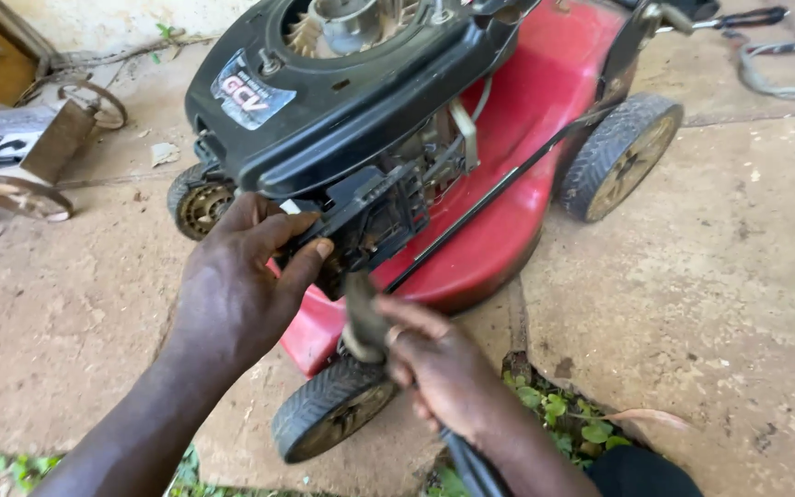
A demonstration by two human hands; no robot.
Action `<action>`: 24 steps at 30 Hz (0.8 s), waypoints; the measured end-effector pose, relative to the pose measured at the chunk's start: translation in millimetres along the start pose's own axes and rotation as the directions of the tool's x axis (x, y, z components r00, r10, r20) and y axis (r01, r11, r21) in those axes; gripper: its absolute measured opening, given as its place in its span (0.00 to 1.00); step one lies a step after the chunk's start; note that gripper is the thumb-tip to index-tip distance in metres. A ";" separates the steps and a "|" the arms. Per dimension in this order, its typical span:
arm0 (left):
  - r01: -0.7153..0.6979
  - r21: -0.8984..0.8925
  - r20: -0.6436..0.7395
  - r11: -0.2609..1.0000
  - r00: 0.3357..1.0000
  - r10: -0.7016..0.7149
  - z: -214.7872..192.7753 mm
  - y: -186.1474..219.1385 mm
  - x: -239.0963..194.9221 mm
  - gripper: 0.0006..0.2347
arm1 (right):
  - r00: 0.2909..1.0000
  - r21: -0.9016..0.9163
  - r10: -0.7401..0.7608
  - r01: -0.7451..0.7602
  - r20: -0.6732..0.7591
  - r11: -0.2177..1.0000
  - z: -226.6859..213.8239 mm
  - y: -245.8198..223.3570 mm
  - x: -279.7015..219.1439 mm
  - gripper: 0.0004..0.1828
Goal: Cleaning and maintaining the engine and air filter area of a lawnmower using a screwdriver and a cloth.
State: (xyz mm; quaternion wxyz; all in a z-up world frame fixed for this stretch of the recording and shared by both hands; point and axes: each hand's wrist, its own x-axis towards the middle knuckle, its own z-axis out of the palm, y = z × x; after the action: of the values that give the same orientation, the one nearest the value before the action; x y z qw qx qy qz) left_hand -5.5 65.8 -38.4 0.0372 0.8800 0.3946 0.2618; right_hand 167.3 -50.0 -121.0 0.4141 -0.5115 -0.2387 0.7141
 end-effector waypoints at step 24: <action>-0.059 0.001 0.004 0.998 0.998 0.059 -0.3 -2.9 -1.8 0.12 | 0.879 -0.329 -0.475 0.437 -0.041 0.837 18.0 16.9 5.3 0.32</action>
State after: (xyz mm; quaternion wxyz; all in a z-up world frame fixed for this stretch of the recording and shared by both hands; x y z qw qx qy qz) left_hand -8.6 66.5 -39.6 0.0300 0.8919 0.3683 0.2607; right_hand 144.0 -53.2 -130.2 0.5006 -0.5405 -0.4373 0.5159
